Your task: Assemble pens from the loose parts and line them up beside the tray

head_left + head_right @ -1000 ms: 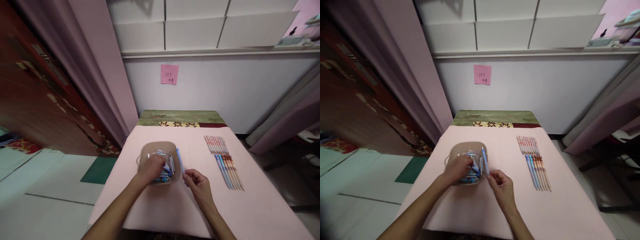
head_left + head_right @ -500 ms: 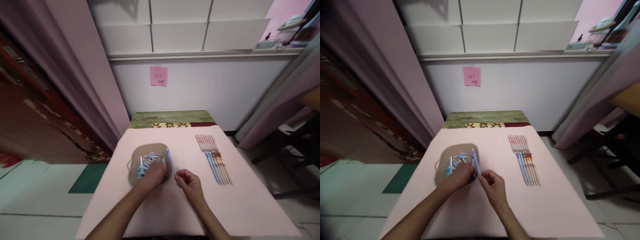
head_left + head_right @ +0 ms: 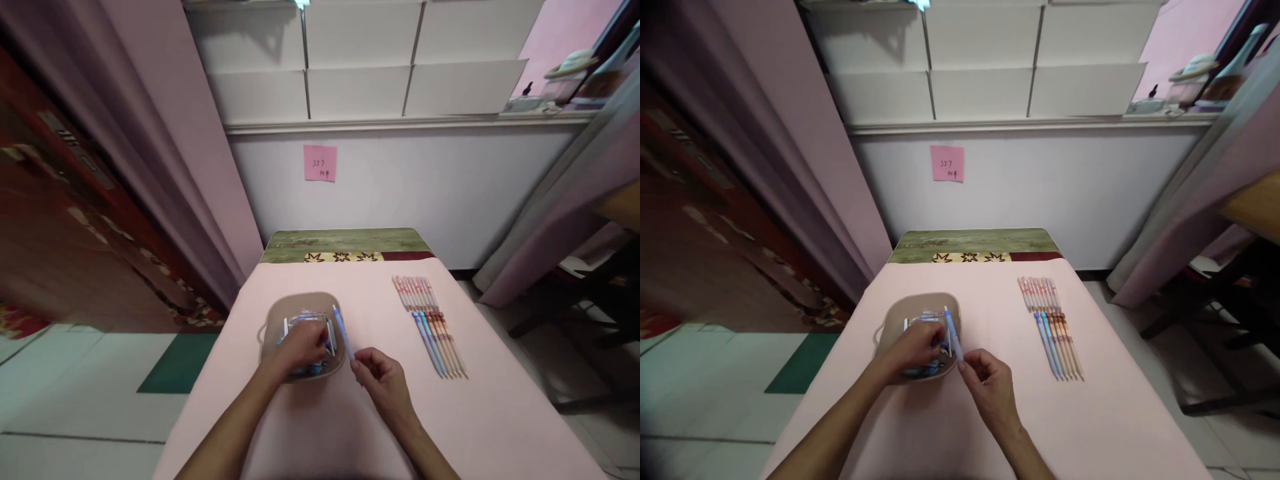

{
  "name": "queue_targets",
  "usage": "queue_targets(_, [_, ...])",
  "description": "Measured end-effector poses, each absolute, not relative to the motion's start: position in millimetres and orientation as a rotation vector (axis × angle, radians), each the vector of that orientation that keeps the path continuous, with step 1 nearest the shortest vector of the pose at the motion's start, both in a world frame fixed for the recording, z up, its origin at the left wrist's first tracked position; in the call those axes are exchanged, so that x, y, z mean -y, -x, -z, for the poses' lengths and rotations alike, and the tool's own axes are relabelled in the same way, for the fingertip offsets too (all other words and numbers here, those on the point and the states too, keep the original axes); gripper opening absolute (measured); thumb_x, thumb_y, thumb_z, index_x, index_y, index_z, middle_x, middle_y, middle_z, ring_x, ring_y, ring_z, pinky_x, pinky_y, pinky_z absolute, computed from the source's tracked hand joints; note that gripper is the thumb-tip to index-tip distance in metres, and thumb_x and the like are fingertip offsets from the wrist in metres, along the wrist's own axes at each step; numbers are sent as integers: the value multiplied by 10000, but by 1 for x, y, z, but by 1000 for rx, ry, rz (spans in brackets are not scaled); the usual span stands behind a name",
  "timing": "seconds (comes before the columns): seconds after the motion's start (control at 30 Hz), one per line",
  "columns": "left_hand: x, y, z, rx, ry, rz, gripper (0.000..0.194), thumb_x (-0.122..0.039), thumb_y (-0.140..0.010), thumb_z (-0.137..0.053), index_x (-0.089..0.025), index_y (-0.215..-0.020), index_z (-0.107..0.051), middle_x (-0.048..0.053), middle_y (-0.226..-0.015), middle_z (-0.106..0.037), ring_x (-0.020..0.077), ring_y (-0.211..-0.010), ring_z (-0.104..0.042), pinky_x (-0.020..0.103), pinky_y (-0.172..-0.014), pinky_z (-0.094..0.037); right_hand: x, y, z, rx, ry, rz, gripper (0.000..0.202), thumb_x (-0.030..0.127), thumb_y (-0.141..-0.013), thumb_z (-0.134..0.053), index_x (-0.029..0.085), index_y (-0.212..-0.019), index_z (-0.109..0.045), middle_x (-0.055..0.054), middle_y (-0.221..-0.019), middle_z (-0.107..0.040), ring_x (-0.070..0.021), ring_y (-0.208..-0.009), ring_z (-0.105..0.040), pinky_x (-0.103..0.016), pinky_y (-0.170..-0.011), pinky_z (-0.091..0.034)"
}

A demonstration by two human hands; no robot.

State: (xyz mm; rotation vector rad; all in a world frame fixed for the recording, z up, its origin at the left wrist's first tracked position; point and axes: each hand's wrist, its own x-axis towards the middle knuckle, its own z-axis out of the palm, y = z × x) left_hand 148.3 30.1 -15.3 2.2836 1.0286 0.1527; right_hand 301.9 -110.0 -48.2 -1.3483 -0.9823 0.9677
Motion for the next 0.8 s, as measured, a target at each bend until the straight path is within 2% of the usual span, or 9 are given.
queue_targets(0.1, [-36,-140,7,-972,-1696,-618,114,-236,-701,-632,-163,-785,-609,42,-740,-688,179,-699,-635,279,-653,-471,112,-296,47,1035,1371,-966,289,439,-801,-628,156,-744,-635,4,-611,-556,-109,-539,-470,-209,-497,-376])
queue_targets(0.17, [-32,-138,0,-904,-1225,-842,180,-277,-727,-656,-155,-848,-602,66,-796,-717,182,-723,-668,299,-698,-511,114,-291,47,1095,1395,-941,280,430,-813,-615,159,-745,-635,0,-620,-569,-112,-546,-477,-208,-504,-382])
queue_targets(0.23, [-25,-139,-8,-852,-883,-981,201,-251,-724,-680,-146,-878,-603,90,-849,-732,192,-759,-691,327,-749,-535,116,-285,46,1169,1416,-897,256,404,-823,-607,163,-744,-637,2,-617,-571,-112,-547,-478,-205,-513,-389])
queue_targets(0.47, [-6,-141,-12,-797,-530,-1024,113,-169,-764,-644,-103,-855,-642,123,-878,-739,207,-806,-706,349,-793,-563,119,-274,41,1266,1464,-790,225,370,-834,-587,172,-736,-629,8,-606,-549,-116,-549,-470,-207,-523,-389])
queue_targets(0.8, [4,-142,-21,-806,-543,-1046,184,-166,-731,-671,-121,-894,-598,120,-864,-737,244,-839,-707,390,-824,-556,119,-268,39,1229,1480,-772,231,385,-817,-604,176,-725,-635,9,-581,-542,-117,-526,-460,-210,-502,-379])
